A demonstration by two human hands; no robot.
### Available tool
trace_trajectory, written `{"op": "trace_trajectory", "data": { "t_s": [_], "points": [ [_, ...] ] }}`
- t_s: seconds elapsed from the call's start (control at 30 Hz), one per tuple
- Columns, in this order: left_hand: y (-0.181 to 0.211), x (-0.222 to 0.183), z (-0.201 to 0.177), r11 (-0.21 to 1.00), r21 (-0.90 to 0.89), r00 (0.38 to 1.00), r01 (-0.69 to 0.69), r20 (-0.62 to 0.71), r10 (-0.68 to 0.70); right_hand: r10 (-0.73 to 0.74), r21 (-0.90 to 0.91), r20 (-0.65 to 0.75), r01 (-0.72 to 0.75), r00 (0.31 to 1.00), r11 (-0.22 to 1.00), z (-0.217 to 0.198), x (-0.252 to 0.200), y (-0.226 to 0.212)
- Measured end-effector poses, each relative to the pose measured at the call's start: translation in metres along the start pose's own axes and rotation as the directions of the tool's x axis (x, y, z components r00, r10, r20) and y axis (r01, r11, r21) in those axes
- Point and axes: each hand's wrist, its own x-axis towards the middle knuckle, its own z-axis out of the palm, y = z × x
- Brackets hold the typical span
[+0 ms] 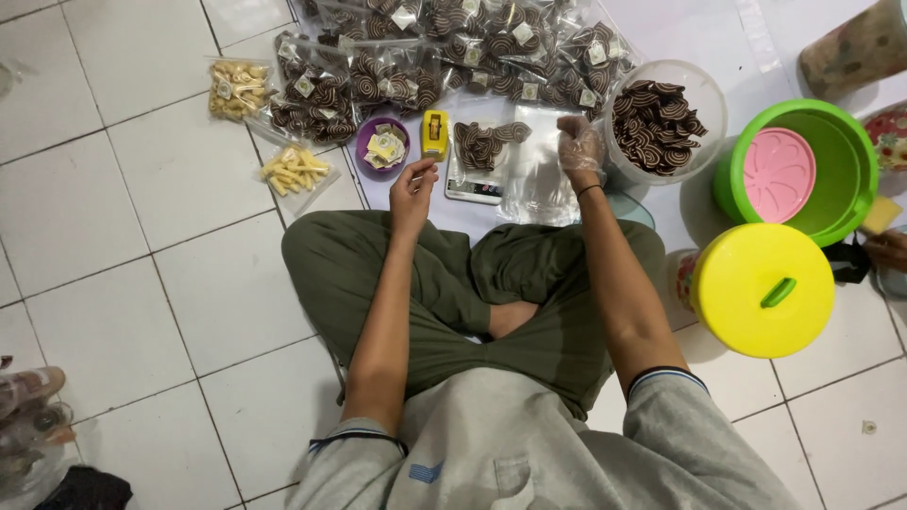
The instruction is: Weighing chocolate swirl cookies on a digital scale and placing them into plastic bags for packaging.
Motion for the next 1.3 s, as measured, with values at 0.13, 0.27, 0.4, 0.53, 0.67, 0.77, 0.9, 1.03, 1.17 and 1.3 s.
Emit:
{"op": "trace_trajectory", "data": {
  "t_s": [0.13,0.27,0.4,0.53,0.67,0.77,0.9,1.03,1.17,1.3],
  "points": [
    [0.001,0.001,0.0,1.0,0.007,1.0,-0.007,0.008,0.007,0.06,0.074,0.079,-0.066,0.995,0.995,0.018,0.018,0.02],
    [0.005,0.0,0.001,1.0,0.002,1.0,0.004,0.003,-0.004,0.247,0.216,0.303,-0.319,0.92,0.923,0.036,0.03,0.04],
    [0.007,-0.002,0.001,1.0,-0.008,1.0,-0.002,0.015,0.002,0.315,0.291,0.357,-0.425,0.879,0.857,0.041,0.025,0.025],
    [0.002,-0.003,0.001,1.0,-0.013,1.0,-0.008,0.011,0.008,0.427,0.537,0.316,-0.53,0.847,0.656,0.026,0.002,-0.018],
    [0.004,-0.005,0.001,0.999,-0.026,1.0,-0.021,0.014,0.022,-0.113,0.174,0.008,0.11,0.994,0.979,0.002,-0.02,-0.077],
    [0.015,-0.009,0.003,0.999,-0.024,1.0,-0.024,0.015,0.024,-0.326,0.24,-0.042,0.326,0.944,0.914,-0.008,-0.031,-0.11],
    [0.006,-0.008,0.008,0.999,-0.037,0.999,-0.036,0.019,0.036,-0.379,0.244,-0.089,0.389,0.921,0.888,-0.003,-0.023,-0.127],
    [0.006,-0.013,0.009,0.999,-0.022,0.999,-0.032,0.019,0.032,-0.283,0.361,0.008,0.261,0.959,0.895,0.006,-0.03,-0.146],
    [0.002,-0.009,0.003,1.0,-0.016,1.0,-0.004,-0.003,0.004,-0.07,0.688,0.132,-0.041,0.989,0.725,0.007,-0.038,-0.149],
    [0.001,-0.007,-0.003,1.0,-0.012,1.0,0.014,0.001,-0.014,0.263,0.818,0.19,-0.3,0.946,0.49,0.027,-0.021,-0.099]
  ]
}}
